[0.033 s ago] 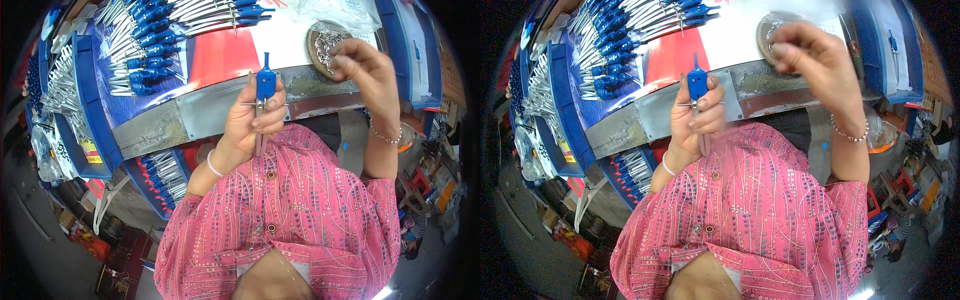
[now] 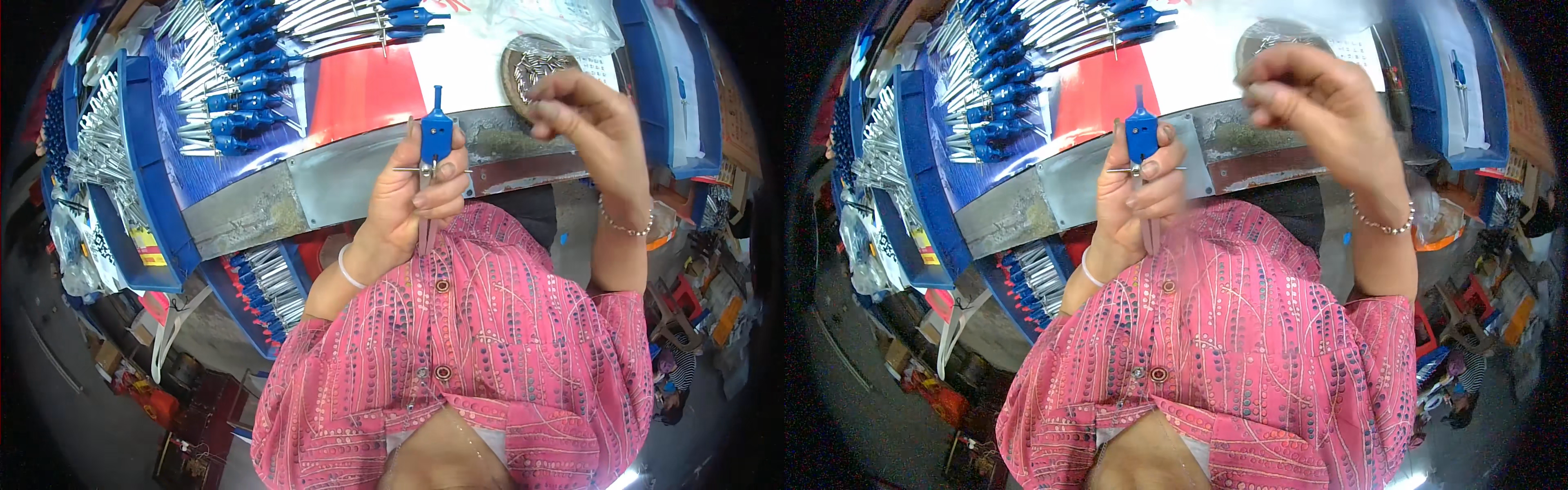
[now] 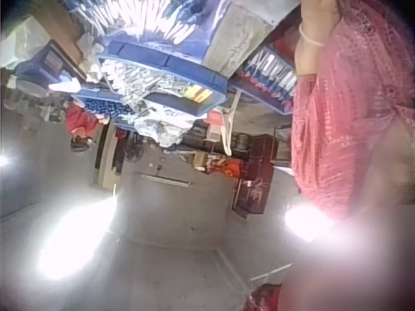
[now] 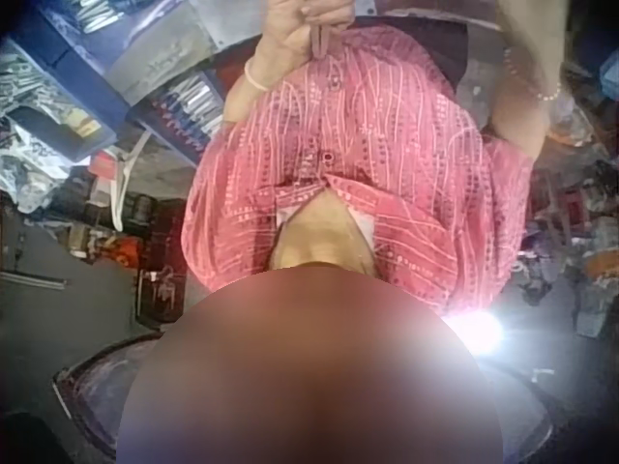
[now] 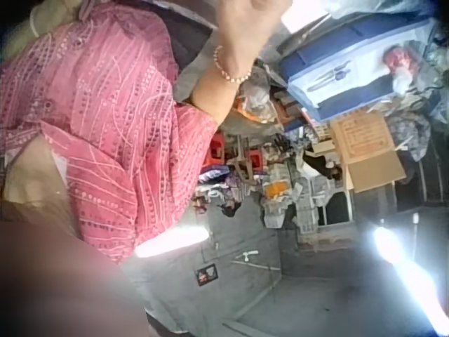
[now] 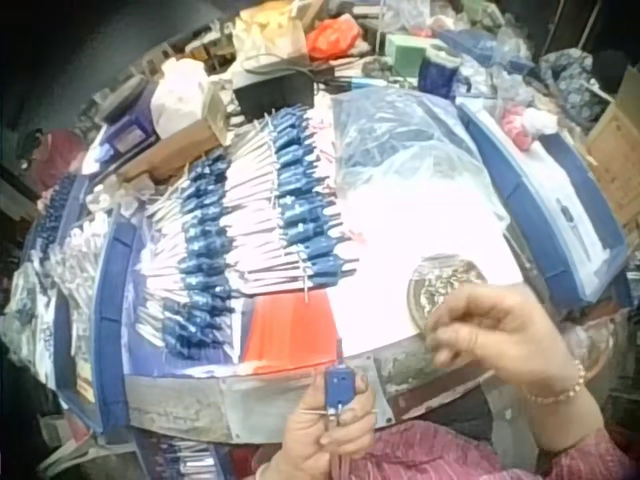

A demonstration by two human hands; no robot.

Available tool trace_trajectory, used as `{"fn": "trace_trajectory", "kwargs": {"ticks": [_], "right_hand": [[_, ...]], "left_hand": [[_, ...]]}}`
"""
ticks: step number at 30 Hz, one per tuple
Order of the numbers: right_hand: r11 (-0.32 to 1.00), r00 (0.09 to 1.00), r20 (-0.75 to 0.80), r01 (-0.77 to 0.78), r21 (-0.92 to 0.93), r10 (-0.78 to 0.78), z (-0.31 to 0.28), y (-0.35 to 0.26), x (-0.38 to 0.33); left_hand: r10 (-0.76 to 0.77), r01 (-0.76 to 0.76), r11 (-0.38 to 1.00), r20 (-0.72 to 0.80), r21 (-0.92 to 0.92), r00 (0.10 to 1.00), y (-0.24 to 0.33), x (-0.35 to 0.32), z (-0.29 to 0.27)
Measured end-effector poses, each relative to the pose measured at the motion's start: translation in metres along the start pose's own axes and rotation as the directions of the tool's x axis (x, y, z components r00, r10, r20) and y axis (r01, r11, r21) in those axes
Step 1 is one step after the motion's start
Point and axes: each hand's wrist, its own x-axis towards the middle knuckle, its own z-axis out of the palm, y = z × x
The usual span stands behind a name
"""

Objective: The recorder is assembling small blue plastic components onto clear tubes at a manual workstation.

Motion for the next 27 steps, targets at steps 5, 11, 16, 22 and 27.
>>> {"fn": "trace_trajectory", "kwargs": {"ticks": [5,11,16,22,27], "right_hand": [[0.979,0.987,0.134,-0.113,0.171,0.091,0.038,-0.013,-0.006],[0.994,0.991,0.090,0.101,-0.048,-0.097,0.060,-0.011,-0.009],[0.836,0.900,0.099,0.432,-0.337,-0.425,0.071,0.000,-0.006],[0.733,0.839,0.101,0.520,-0.439,-0.534,0.079,-0.001,-0.002],[0.714,0.827,0.074,0.523,-0.466,-0.558,0.081,0.003,-0.004]], "left_hand": [[0.009,-0.008,1.000,-0.049,0.009,0.999,0.000,-0.003,0.000],[-0.007,0.009,0.999,-0.062,0.036,0.998,0.004,-0.011,-0.003],[0.008,-0.005,0.999,-0.069,0.040,0.998,0.003,-0.016,-0.003],[0.046,-0.034,0.988,-0.078,0.148,0.996,0.003,-0.018,0.001],[0.075,-0.053,0.984,-0.125,0.170,0.989,0.003,-0.018,0.002]]}}
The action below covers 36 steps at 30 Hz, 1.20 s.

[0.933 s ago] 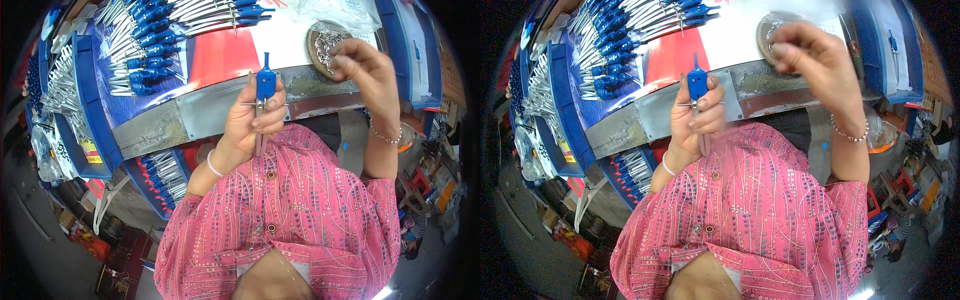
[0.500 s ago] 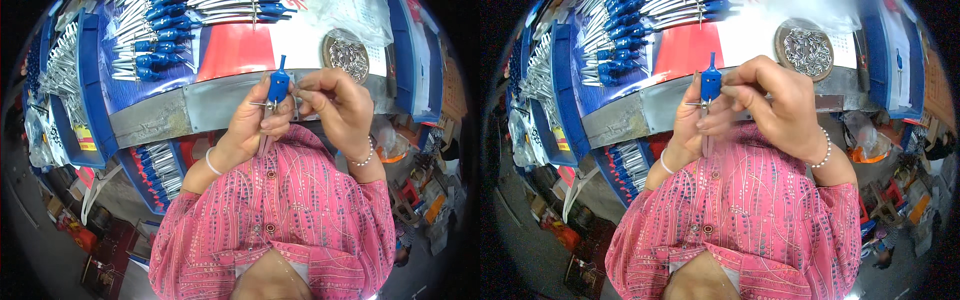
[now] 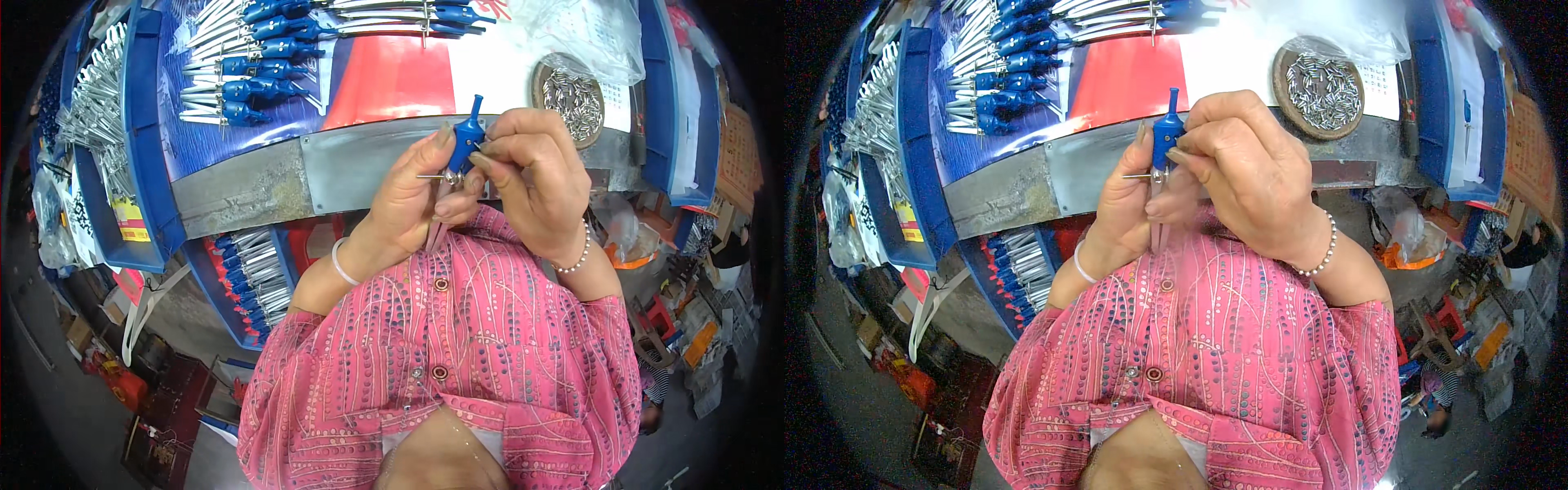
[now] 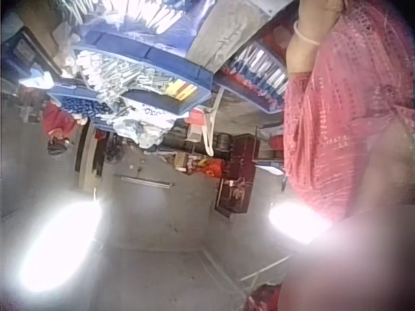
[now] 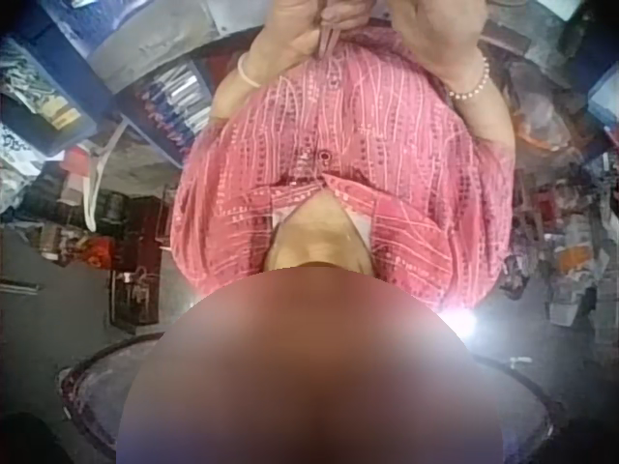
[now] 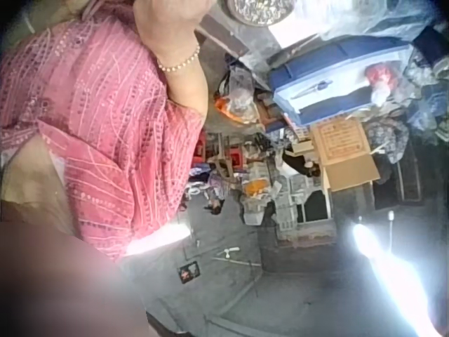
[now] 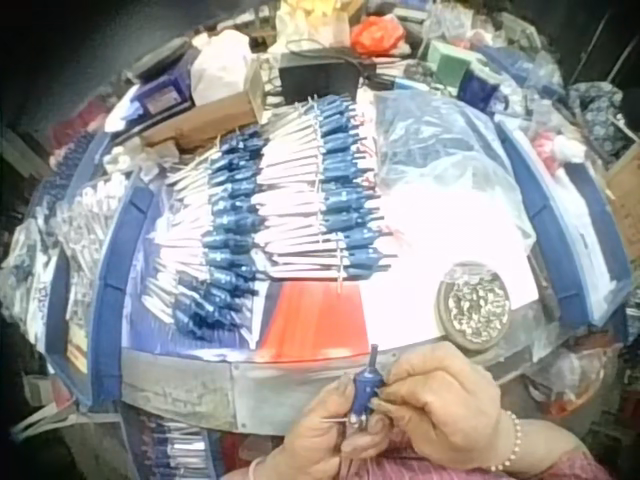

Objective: The recorder is assembling small blue plastic components onto clear tubes at a manual workstation.

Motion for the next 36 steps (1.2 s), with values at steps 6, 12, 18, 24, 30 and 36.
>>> {"fn": "trace_trajectory", "kwargs": {"ticks": [6,12,18,24,30,36], "right_hand": [[0.999,1.000,0.023,-0.020,-0.037,0.021,-0.008,-0.004,0.002],[0.954,0.962,0.103,-0.266,0.137,0.253,-0.016,-0.014,0.001],[0.951,0.931,0.263,-0.289,0.107,0.253,-0.026,-0.008,0.004],[0.610,0.823,0.301,-0.562,0.559,0.482,-0.019,0.002,0.003],[0.468,0.772,0.521,-0.636,0.614,0.365,-0.028,0.019,0.008],[0.427,0.826,0.361,-0.540,0.725,0.432,-0.013,0.027,0.006]], "left_hand": [[0.142,-0.136,0.936,0.003,0.325,0.990,0.003,0.001,0.018],[0.199,-0.189,0.861,0.029,0.472,0.979,0.000,0.003,0.014],[0.172,-0.171,0.884,0.037,0.435,0.984,-0.002,0.006,0.010],[0.069,-0.074,0.954,0.029,0.289,0.997,-0.004,0.008,0.019],[-0.126,0.099,0.977,0.138,0.187,0.982,-0.005,0.015,0.014],[-0.006,0.024,0.946,-0.057,0.323,0.998,-0.006,0.017,0.017]]}}
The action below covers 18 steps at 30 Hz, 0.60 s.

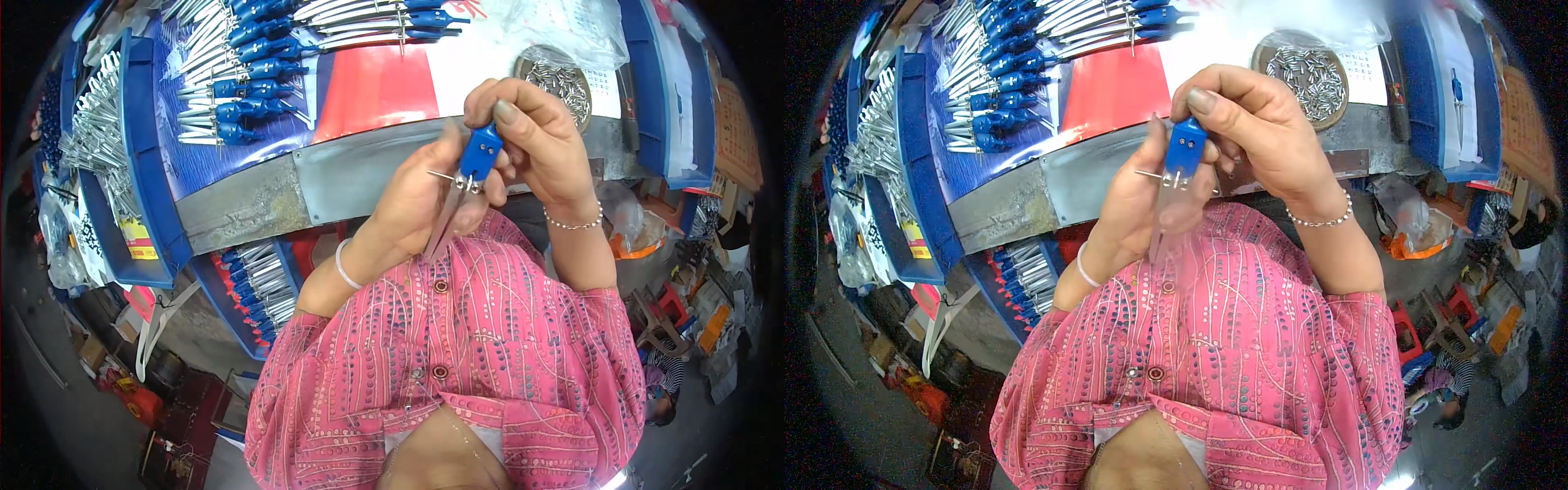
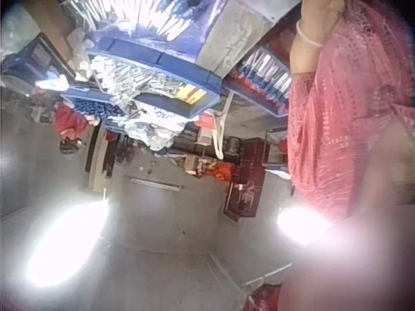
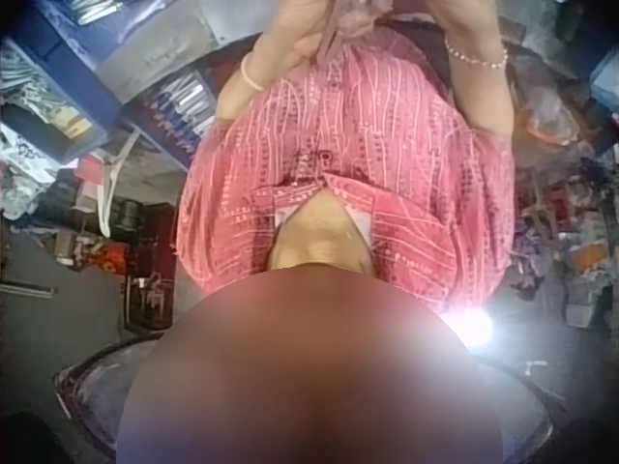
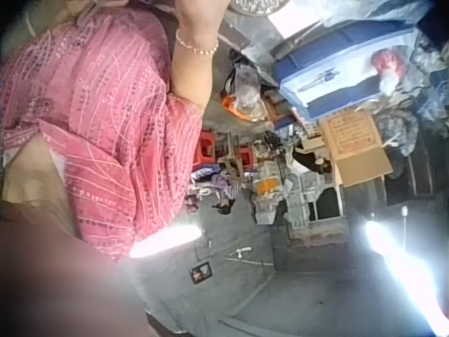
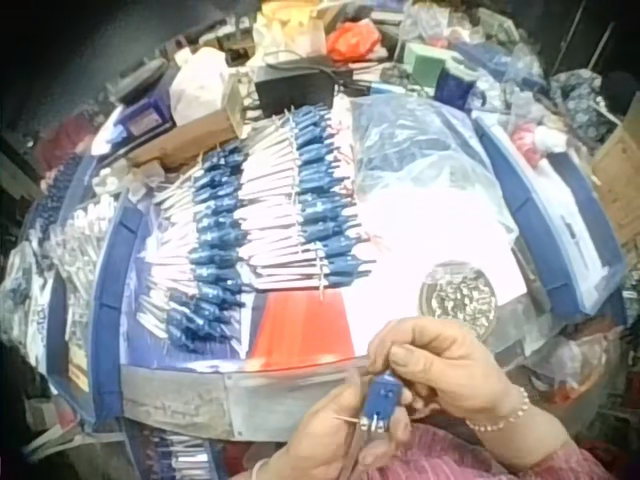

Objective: The recorder is assembling small blue plastic components onto clear tubes at a manual workstation.

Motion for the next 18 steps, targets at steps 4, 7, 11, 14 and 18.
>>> {"fn": "trace_trajectory", "kwargs": {"ticks": [4,7,11,14,18], "right_hand": [[1.000,0.997,-0.075,-0.025,-0.002,0.025,0.008,0.001,-0.001],[0.994,0.995,-0.076,-0.065,-0.090,0.058,0.012,0.000,-0.003],[0.982,0.998,-0.061,0.013,-0.188,-0.025,0.013,0.003,-0.006],[0.942,0.975,0.012,0.219,-0.256,-0.223,0.016,0.003,-0.011],[0.863,0.939,0.099,0.343,-0.371,-0.330,0.018,0.007,-0.006]], "left_hand": [[0.067,-0.061,0.997,-0.138,0.042,0.988,0.003,-0.002,0.009],[0.235,-0.196,0.933,-0.100,0.301,0.967,0.002,-0.004,0.005],[0.289,-0.249,0.874,-0.035,0.418,0.957,0.001,-0.009,0.006],[0.274,-0.238,0.870,-0.022,0.432,0.962,-0.002,-0.018,0.012],[0.396,-0.361,0.839,-0.002,0.406,0.918,-0.010,-0.021,0.014]]}}
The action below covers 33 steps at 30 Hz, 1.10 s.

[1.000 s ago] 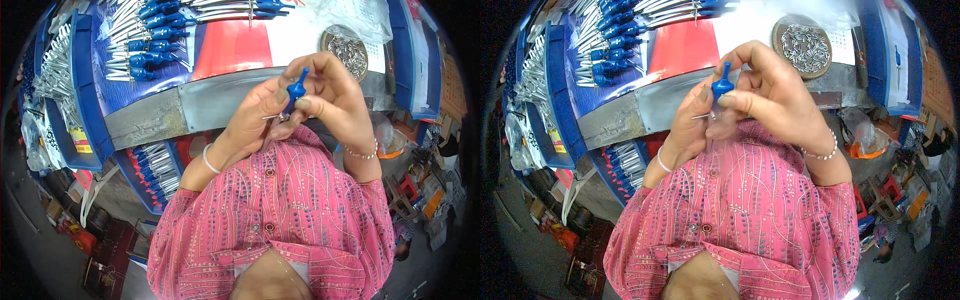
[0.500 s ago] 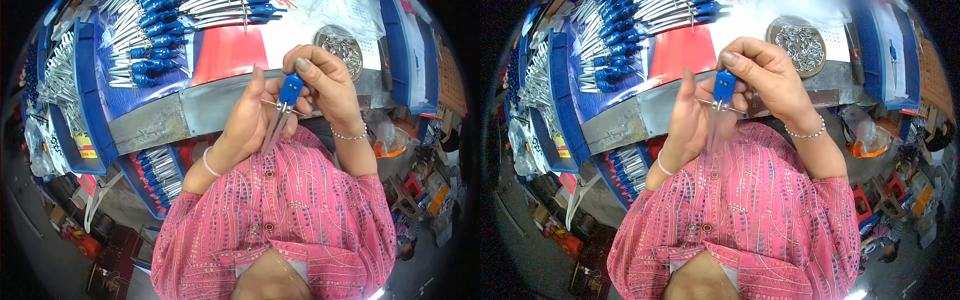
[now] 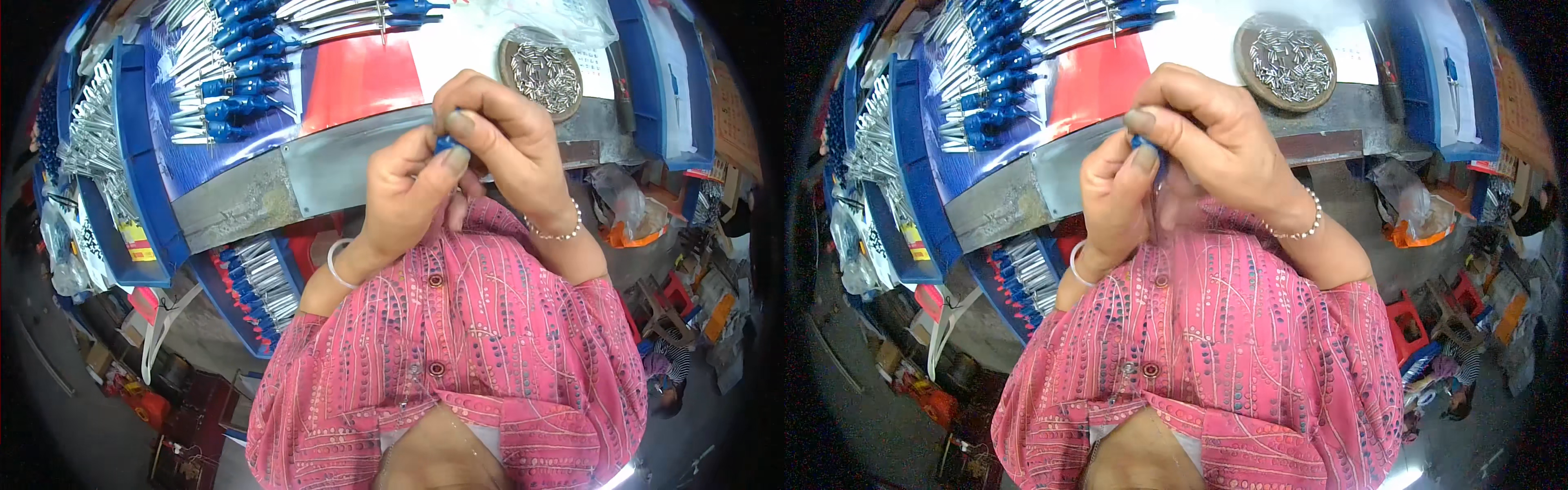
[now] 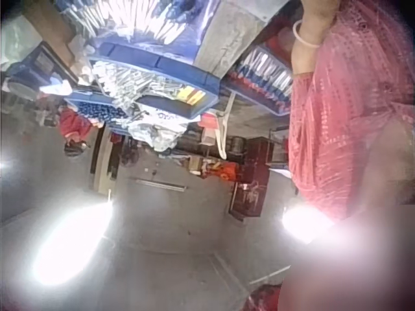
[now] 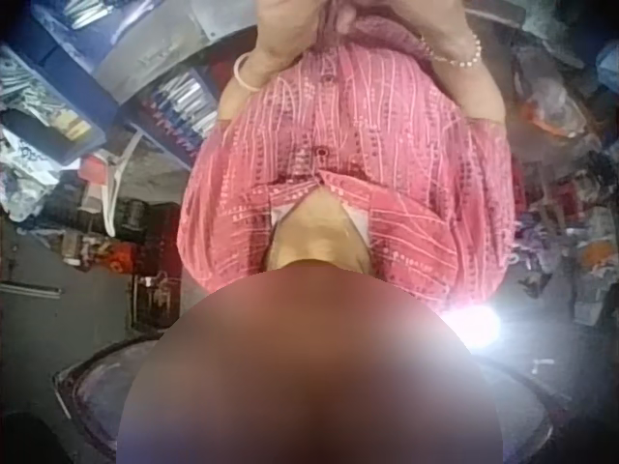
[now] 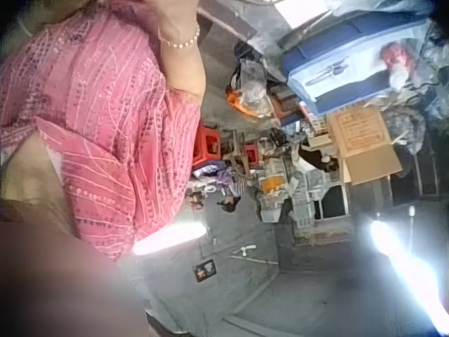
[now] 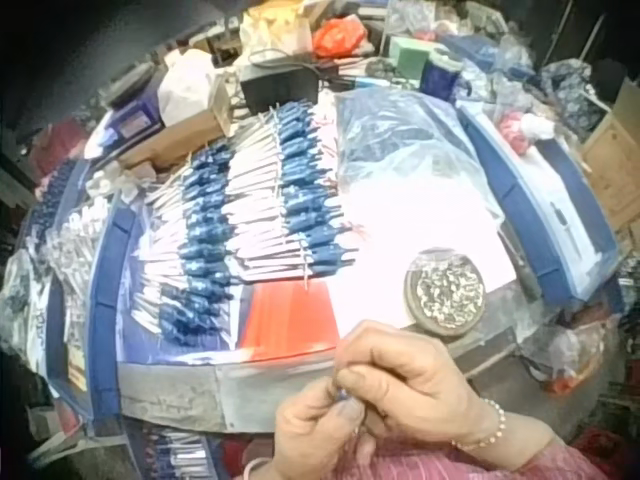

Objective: The recorder is assembling small blue plastic components onto clear tubes at a manual workstation.

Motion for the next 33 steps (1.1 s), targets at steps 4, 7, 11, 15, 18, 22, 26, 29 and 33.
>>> {"fn": "trace_trajectory", "kwargs": {"ticks": [4,7,11,15,18,22,26,29,33], "right_hand": [[1.000,1.000,-0.007,0.024,-0.013,-0.024,0.004,-0.002,0.003],[0.998,0.997,-0.056,-0.055,-0.016,0.054,0.007,-0.002,0.001],[0.953,0.957,-0.092,-0.257,0.159,0.274,0.008,-0.006,0.000],[0.974,0.978,-0.063,-0.192,0.121,0.201,0.005,-0.001,0.001],[0.992,0.991,-0.069,-0.112,0.064,0.117,0.007,0.003,0.002],[0.984,0.982,-0.067,-0.172,0.046,0.174,0.009,-0.002,0.004],[0.999,1.000,-0.017,0.000,-0.032,0.000,0.013,-0.012,0.007],[0.998,0.998,-0.065,0.001,-0.070,-0.006,0.012,-0.006,0.009],[0.987,0.993,-0.081,-0.070,0.145,0.082,0.014,0.000,0.006]], "left_hand": [[0.116,-0.109,0.990,-0.076,0.092,0.990,-0.001,0.000,0.002],[0.106,-0.094,0.987,-0.094,0.127,0.990,0.000,0.003,0.000],[0.045,-0.038,0.991,-0.054,0.131,0.998,-0.002,0.006,-0.006],[0.085,-0.072,0.989,-0.100,0.132,0.991,0.003,0.004,-0.001],[0.079,-0.062,0.984,-0.100,0.166,0.992,0.005,0.005,-0.006],[0.068,-0.054,0.982,-0.072,0.179,0.995,0.002,0.005,-0.008],[0.227,-0.217,0.971,-0.097,0.102,0.969,0.005,-0.004,-0.001],[0.174,-0.155,0.964,-0.069,0.218,0.982,0.008,0.000,0.001],[0.185,-0.177,0.976,-0.056,0.126,0.981,0.002,0.001,-0.003]]}}
